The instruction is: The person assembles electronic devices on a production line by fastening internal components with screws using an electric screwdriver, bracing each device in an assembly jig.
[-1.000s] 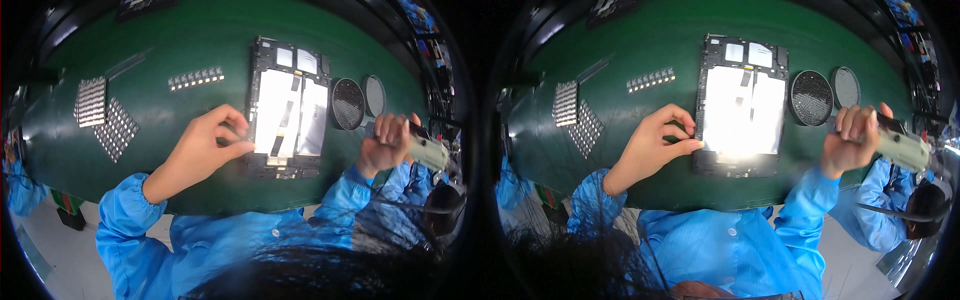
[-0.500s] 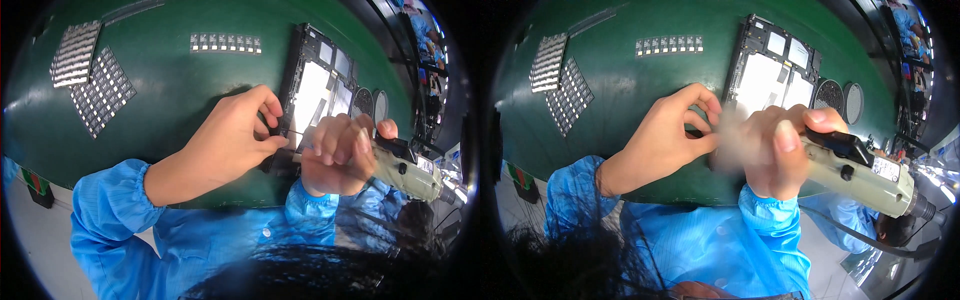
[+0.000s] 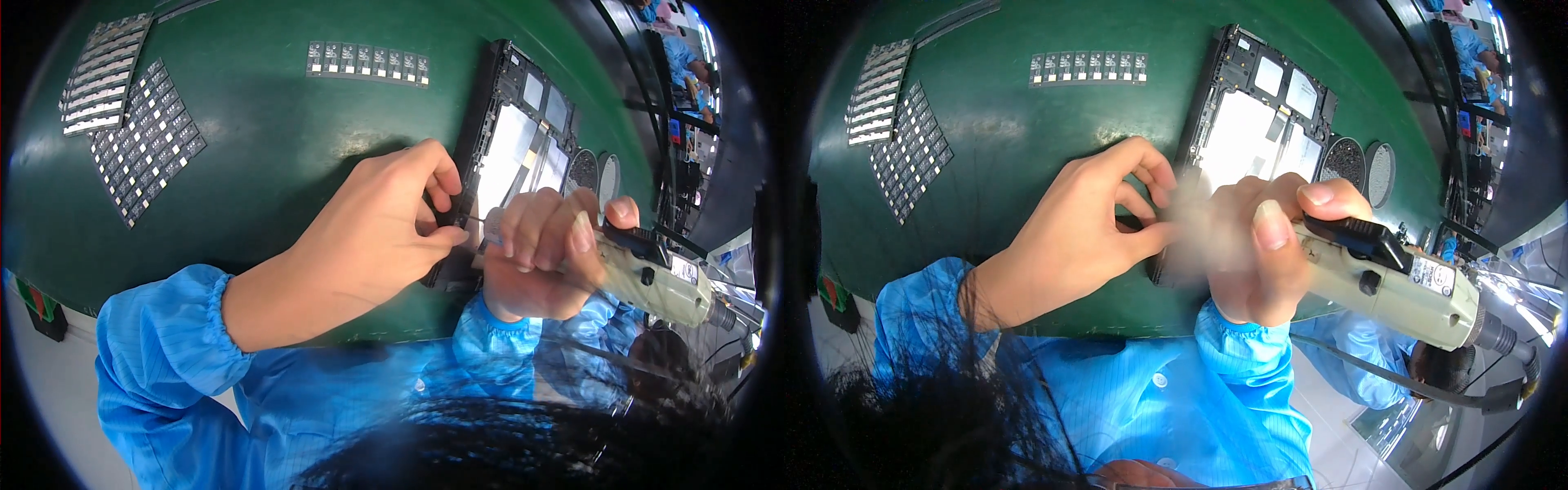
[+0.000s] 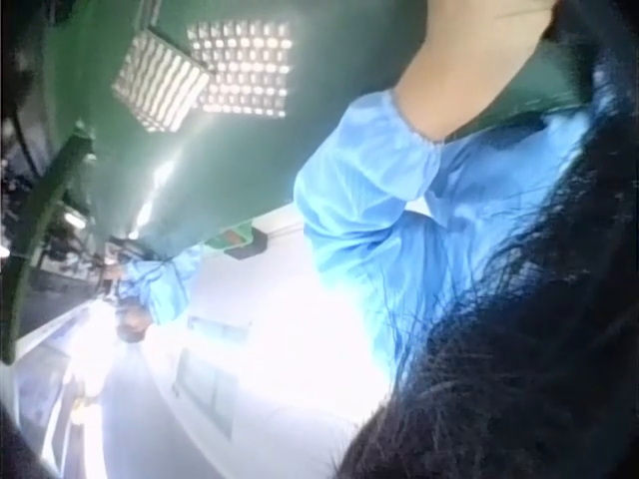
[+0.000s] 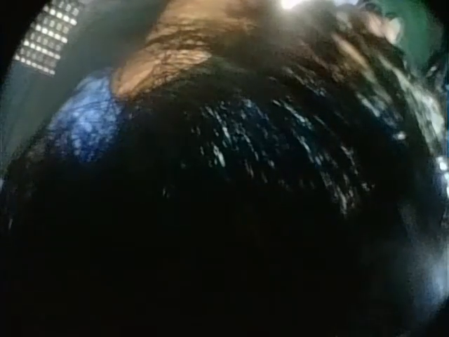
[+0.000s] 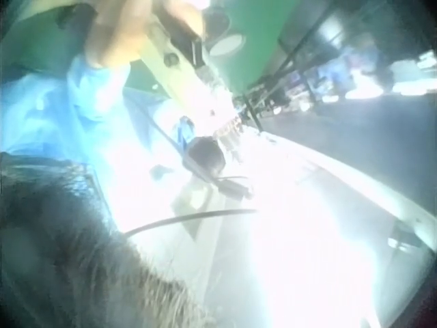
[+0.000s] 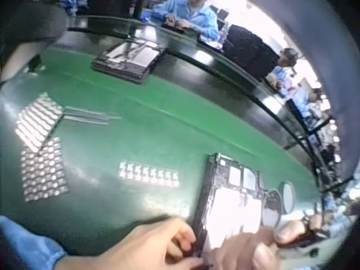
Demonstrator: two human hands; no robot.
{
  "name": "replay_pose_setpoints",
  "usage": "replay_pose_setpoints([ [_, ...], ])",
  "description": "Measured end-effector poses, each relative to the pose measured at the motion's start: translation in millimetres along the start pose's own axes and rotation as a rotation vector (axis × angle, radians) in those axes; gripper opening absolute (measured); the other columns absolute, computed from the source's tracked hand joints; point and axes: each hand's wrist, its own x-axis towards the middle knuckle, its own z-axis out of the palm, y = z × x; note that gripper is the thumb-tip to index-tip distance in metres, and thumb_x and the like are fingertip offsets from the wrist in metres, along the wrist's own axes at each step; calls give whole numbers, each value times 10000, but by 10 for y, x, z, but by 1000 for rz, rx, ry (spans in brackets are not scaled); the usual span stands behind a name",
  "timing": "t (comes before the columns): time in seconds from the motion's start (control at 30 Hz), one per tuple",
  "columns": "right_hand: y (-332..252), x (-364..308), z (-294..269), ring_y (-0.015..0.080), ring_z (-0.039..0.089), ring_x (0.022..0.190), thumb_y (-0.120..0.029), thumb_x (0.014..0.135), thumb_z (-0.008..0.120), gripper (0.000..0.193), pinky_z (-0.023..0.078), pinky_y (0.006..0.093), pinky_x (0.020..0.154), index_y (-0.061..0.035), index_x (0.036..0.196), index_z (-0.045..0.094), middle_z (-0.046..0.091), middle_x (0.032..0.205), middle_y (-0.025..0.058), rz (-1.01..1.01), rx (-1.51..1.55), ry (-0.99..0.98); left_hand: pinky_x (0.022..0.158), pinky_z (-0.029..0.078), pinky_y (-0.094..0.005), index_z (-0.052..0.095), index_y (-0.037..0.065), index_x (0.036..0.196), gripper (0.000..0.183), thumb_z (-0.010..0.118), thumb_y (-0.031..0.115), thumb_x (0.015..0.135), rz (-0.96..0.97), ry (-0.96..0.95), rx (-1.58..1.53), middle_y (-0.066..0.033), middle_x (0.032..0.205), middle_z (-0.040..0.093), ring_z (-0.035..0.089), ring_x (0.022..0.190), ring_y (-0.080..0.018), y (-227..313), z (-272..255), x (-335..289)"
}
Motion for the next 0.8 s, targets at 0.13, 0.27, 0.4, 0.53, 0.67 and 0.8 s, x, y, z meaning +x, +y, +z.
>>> replay_pose_setpoints([
  [0.13, 13, -11, -8, 136, 387, 484, -28, 919, 481, 332, 394, 310, 508, -172, 1212, 536, 378, 592, 16, 3, -11, 17, 595, 524, -293, 539, -16, 986, 288, 721, -18, 763, -3, -5, -7, -108, 917, 605, 679, 763, -183, 2, -2, -2],
  [0.27, 14, -33, -30, 133, 380, 483, -35, 922, 479, 327, 383, 296, 499, -181, 1208, 536, 377, 589, 14, 0, -49, 3, 597, 523, -291, 540, -16, 986, 290, 727, -17, 764, 8, -14, 3, -109, 920, 608, 682, 769, -183, -11, 7, 20],
  [0.4, 29, -12, 17, 130, 372, 479, -36, 922, 477, 317, 376, 290, 492, -185, 1196, 538, 379, 590, 13, 4, -15, -38, 599, 525, -292, 542, -16, 984, 292, 733, -14, 763, 6, -8, 17, -112, 923, 609, 683, 773, -184, -1, 1, 12],
  [0.53, 38, -12, 13, 129, 357, 465, -39, 926, 469, 308, 373, 289, 490, -189, 1189, 529, 379, 590, 12, 1, -1, -1, 597, 524, -290, 544, -16, 982, 290, 733, -16, 761, 14, -8, 1, -111, 921, 609, 683, 776, -184, 10, -6, 7],
  [0.67, 37, -35, 8, 129, 347, 457, -43, 931, 460, 299, 368, 287, 487, -194, 1184, 513, 377, 590, 10, 12, -17, 12, 593, 521, -285, 545, -15, 980, 292, 740, -12, 763, 7, -13, 1, -107, 923, 608, 684, 782, -184, -16, 13, 11],
  [0.8, 37, -71, 48, 128, 352, 458, -42, 931, 457, 298, 365, 287, 483, -195, 1182, 505, 377, 591, 9, 4, -16, 55, 592, 519, -281, 547, -12, 980, 296, 748, -10, 763, 11, -13, 31, -105, 929, 608, 685, 786, -185, -10, -1, -11],
])
